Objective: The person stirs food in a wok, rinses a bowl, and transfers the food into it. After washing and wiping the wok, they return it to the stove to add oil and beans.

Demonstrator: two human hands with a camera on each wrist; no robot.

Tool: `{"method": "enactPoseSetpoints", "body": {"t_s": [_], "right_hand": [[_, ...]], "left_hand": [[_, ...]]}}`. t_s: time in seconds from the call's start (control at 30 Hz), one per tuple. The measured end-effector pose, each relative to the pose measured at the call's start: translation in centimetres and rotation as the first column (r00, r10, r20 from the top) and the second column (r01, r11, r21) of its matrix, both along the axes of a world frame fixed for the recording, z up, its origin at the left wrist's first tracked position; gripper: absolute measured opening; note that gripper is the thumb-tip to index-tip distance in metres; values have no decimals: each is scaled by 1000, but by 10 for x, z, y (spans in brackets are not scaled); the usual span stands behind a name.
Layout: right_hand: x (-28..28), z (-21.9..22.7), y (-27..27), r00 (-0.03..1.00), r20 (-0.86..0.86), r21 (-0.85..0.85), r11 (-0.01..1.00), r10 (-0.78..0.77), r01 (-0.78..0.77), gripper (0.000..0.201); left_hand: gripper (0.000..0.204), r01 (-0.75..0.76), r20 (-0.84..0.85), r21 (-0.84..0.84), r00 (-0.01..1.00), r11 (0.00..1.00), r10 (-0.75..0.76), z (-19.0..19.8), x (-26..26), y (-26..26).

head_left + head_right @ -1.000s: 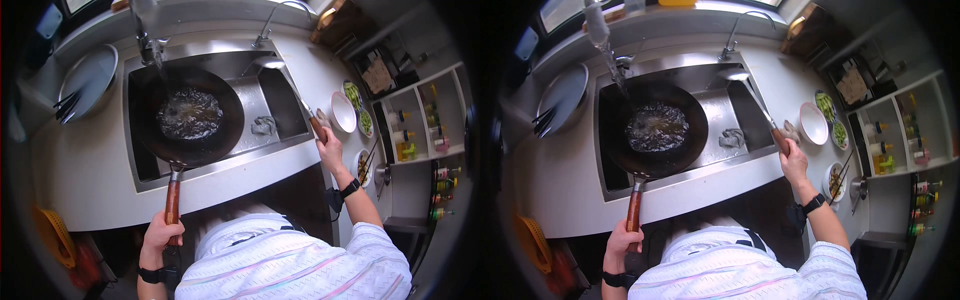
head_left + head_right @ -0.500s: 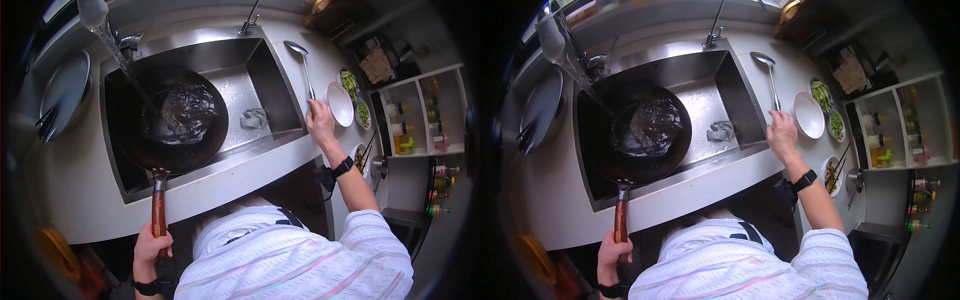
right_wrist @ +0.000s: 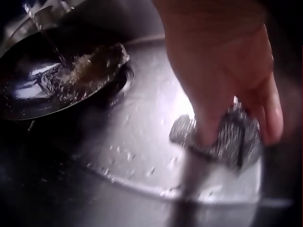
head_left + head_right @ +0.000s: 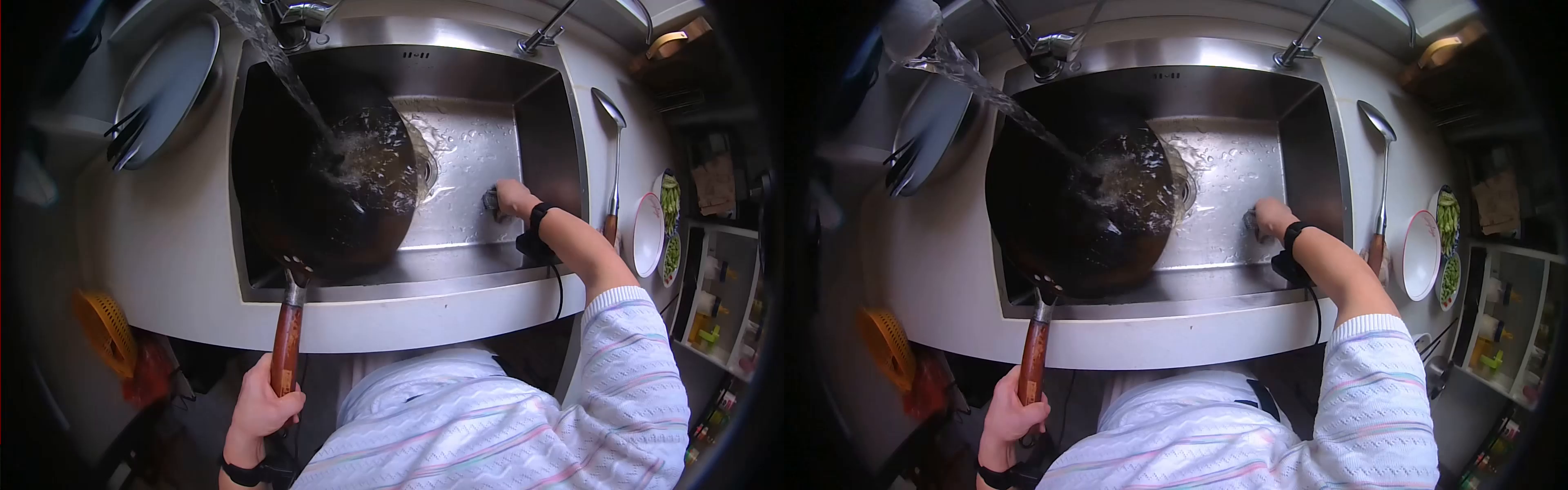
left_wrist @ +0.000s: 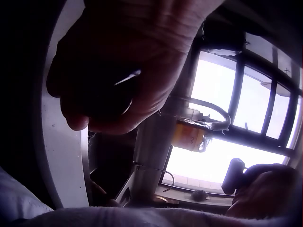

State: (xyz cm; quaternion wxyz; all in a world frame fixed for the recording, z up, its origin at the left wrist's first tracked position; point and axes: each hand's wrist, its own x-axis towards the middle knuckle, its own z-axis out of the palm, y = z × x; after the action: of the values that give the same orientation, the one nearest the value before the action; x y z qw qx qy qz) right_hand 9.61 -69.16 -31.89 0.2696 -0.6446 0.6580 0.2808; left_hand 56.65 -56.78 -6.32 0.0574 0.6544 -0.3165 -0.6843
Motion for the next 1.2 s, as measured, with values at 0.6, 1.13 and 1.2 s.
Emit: {"method": "enactPoseSetpoints", "body": {"t_s": [0.6, 1.13, 1.2], "right_hand": [[212, 5, -60, 858, 322, -253, 909, 401, -330, 45], [275, 95, -30, 503, 850, 152, 843, 154, -516, 67], [301, 51, -50, 353, 887, -149, 908, 298, -391, 64]], "left_hand": [[36, -132, -271, 82, 951, 988, 150, -47, 26, 5], [34, -231, -459, 269, 823, 935, 335, -49, 37, -5], [34, -150, -461, 244, 851, 958, 251, -51, 38, -10]]}}
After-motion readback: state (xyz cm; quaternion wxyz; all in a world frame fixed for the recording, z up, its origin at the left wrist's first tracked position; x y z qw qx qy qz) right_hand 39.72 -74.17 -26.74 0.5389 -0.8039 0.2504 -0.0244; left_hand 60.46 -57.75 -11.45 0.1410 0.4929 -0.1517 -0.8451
